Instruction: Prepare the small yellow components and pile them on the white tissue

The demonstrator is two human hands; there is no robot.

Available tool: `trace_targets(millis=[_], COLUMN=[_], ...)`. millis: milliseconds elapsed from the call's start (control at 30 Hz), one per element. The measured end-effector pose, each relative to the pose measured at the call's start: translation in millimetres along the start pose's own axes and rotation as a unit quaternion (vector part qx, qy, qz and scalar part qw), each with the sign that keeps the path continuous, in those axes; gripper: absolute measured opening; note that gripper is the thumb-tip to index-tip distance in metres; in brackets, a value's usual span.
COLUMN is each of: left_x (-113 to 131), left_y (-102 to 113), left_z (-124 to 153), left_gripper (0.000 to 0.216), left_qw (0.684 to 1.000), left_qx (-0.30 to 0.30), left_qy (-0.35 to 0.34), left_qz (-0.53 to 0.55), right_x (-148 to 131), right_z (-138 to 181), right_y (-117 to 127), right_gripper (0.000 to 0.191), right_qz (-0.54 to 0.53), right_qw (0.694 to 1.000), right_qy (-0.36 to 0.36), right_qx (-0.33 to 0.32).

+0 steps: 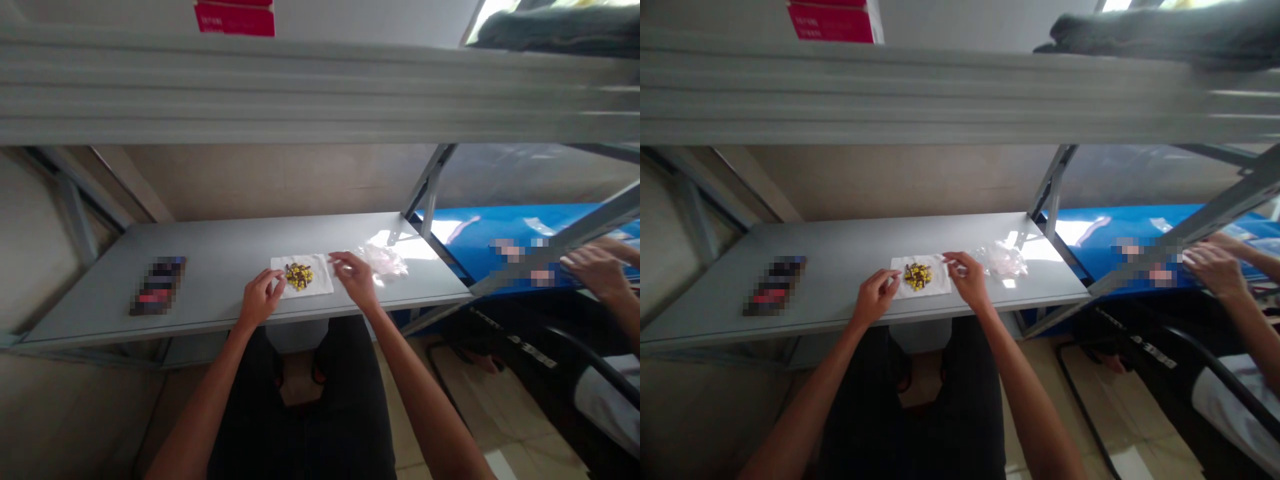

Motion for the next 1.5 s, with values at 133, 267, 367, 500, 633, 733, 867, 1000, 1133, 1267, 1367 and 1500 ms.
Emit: trace_targets(millis=[133, 267, 367, 500, 633, 733, 867, 1000, 1133, 1267, 1367, 1500], left_x=[-13.3, -30.3, -40.1, -37.7, -5.2, 8.8, 0.3, -4.5, -3.6, -6.2, -6.7, -4.3], left_y=[0.7, 12.2, 22.5, 25.4, 35.8, 23.0, 17.3, 14.1, 15.1, 16.3, 17.6, 16.2], left_z=[5.1, 11.3, 18.5, 18.7, 9.9, 3.4, 4.2, 5.0, 5.1, 5.8, 6.0, 4.1], left_gripper=[0.045, 0.039, 0.038, 0.039, 0.065, 0.075, 0.083, 0.085, 0.067, 0.06, 0.063, 0.062], left_qw=[0.985, 0.973, 0.956, 0.964, 0.976, 0.983, 0.989, 0.989, 0.986, 0.988, 0.99, 0.992], left_qx=[0.02, 0.1, 0.185, 0.192, 0.206, 0.126, 0.112, 0.106, 0.112, 0.117, 0.122, 0.11], left_qy=[0.082, 0.15, 0.188, 0.167, 0.001, -0.076, -0.054, -0.055, -0.068, -0.052, -0.041, -0.049], left_qz=[0.148, 0.142, 0.126, 0.074, -0.074, -0.108, -0.08, -0.088, -0.098, -0.083, -0.062, -0.022], right_x=[-32.6, -18.5, 7.0, 21.8, 9.5, -0.7, -2.8, -8.4, -14.6, -10.1, -4.5, -4.5], right_z=[7.7, 3.9, 1.3, -1.6, -2.3, -1.5, -0.4, 2.4, 4.2, 1.8, -1.3, -5.3], right_y=[-93.8, -121.3, -121.4, -117.3, -119.5, -121.9, -117.9, -114.8, -117.1, -121.2, -124.4, -126.6], right_gripper=[0.044, 0.069, 0.071, 0.043, 0.035, 0.023, 0.014, 0.019, 0.024, 0.026, 0.024, 0.018], right_qz=[0.02, -0.064, -0.17, -0.176, -0.138, -0.093, -0.041, -0.018, 0.004, -0.036, -0.084, -0.061], right_qw=[0.979, 0.979, 0.962, 0.955, 0.965, 0.977, 0.985, 0.986, 0.985, 0.981, 0.972, 0.971], right_qy=[0.033, -0.04, -0.116, -0.154, -0.135, -0.103, -0.081, -0.067, -0.063, -0.082, -0.096, -0.072], right_qx=[-0.201, -0.189, -0.181, -0.18, -0.177, -0.165, -0.145, -0.154, -0.16, -0.173, -0.197, -0.218])
Point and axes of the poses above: each hand's wrist, its own z-axis away from the middle knuckle, its own y-axis out of the back of the hand, x = y × z, the point moved 8 cm from there along -z, towards the middle knuckle, and after that the axes turned 14 degrees about -y, right-handed, at the moved point
